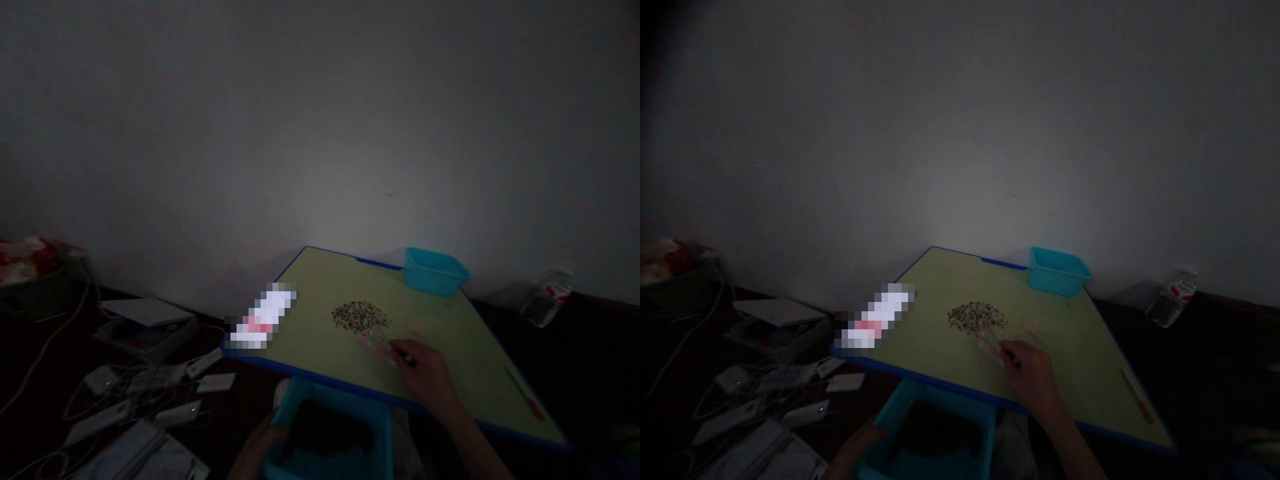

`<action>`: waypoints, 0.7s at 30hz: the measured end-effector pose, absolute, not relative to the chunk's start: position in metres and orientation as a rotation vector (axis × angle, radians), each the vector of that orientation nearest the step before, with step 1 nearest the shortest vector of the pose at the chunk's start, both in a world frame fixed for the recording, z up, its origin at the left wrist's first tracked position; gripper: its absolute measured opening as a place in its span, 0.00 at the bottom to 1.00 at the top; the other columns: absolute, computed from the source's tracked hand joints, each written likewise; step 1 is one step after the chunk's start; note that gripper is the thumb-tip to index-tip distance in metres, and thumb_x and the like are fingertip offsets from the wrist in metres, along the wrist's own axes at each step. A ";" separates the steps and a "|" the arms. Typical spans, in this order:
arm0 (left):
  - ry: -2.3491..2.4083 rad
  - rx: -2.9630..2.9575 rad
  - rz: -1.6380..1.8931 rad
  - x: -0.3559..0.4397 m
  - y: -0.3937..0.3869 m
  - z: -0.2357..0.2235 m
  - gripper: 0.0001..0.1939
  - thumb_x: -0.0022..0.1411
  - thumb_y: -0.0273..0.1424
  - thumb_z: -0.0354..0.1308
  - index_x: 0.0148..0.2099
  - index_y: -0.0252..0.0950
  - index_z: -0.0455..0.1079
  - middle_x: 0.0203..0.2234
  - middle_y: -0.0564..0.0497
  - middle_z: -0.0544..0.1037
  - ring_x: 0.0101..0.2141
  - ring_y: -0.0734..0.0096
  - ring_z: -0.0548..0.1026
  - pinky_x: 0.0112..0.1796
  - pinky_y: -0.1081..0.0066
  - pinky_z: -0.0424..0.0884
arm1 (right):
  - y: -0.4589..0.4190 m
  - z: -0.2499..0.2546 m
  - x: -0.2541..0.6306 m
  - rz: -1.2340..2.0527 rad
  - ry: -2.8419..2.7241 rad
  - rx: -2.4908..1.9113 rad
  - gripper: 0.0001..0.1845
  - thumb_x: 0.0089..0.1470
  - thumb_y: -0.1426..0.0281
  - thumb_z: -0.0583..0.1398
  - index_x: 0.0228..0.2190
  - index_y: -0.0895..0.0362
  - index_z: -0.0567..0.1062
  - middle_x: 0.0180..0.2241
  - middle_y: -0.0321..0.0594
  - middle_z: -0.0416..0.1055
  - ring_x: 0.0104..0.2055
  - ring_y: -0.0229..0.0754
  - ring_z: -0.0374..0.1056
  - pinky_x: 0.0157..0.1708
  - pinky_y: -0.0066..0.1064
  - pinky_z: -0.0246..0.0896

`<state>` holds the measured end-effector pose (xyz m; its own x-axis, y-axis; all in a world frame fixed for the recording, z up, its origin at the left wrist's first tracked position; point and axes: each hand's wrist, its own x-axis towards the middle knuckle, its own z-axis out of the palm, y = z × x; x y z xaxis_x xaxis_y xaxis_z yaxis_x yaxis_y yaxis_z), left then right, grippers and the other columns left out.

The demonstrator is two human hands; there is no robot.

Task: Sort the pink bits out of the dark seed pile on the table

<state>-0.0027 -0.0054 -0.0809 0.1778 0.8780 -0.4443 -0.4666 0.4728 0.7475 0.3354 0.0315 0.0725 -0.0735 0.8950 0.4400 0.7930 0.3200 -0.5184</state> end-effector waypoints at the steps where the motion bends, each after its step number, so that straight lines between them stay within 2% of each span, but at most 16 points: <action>1: 0.969 0.493 1.016 -0.002 -0.006 -0.079 0.25 0.44 0.40 0.71 0.46 0.38 0.84 0.31 0.45 0.91 0.39 0.34 0.85 0.40 0.51 0.75 | 0.032 0.072 0.335 0.174 -1.885 -1.497 0.16 0.63 0.69 0.58 0.41 0.53 0.87 0.42 0.46 0.86 0.38 0.51 0.83 0.40 0.41 0.78; 12: 0.903 0.411 1.045 0.001 -0.007 -0.084 0.17 0.43 0.37 0.73 0.39 0.41 0.83 0.32 0.49 0.92 0.37 0.39 0.87 0.37 0.54 0.77 | 0.034 0.069 0.333 0.096 -1.894 -1.504 0.17 0.62 0.70 0.57 0.42 0.54 0.86 0.42 0.47 0.86 0.40 0.52 0.83 0.43 0.41 0.78; 14: 0.912 0.412 1.044 0.001 -0.007 -0.081 0.19 0.44 0.36 0.73 0.41 0.40 0.83 0.32 0.49 0.92 0.37 0.39 0.87 0.37 0.55 0.77 | 0.031 0.070 0.335 0.076 -1.890 -1.519 0.17 0.62 0.69 0.57 0.42 0.55 0.86 0.41 0.47 0.86 0.39 0.51 0.83 0.42 0.41 0.78; 18: 0.975 0.501 1.023 0.001 -0.007 -0.076 0.23 0.45 0.36 0.72 0.45 0.36 0.83 0.27 0.47 0.90 0.29 0.45 0.85 0.32 0.59 0.73 | 0.029 0.070 0.340 0.025 -1.880 -1.525 0.18 0.63 0.69 0.56 0.41 0.56 0.86 0.41 0.48 0.86 0.37 0.50 0.83 0.41 0.40 0.78; 21: 0.985 0.489 1.005 0.002 -0.007 -0.077 0.28 0.43 0.40 0.72 0.49 0.36 0.82 0.31 0.44 0.91 0.34 0.40 0.85 0.36 0.55 0.75 | 0.028 0.069 0.342 -0.015 -1.867 -1.509 0.18 0.62 0.70 0.56 0.40 0.56 0.87 0.40 0.47 0.86 0.36 0.50 0.83 0.39 0.39 0.79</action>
<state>0.0016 -0.0074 -0.0774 0.1798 0.8719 -0.4554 -0.4727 0.4826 0.7373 0.3416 0.0282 0.0689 -0.0508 0.8453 0.5318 0.8540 0.3129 -0.4157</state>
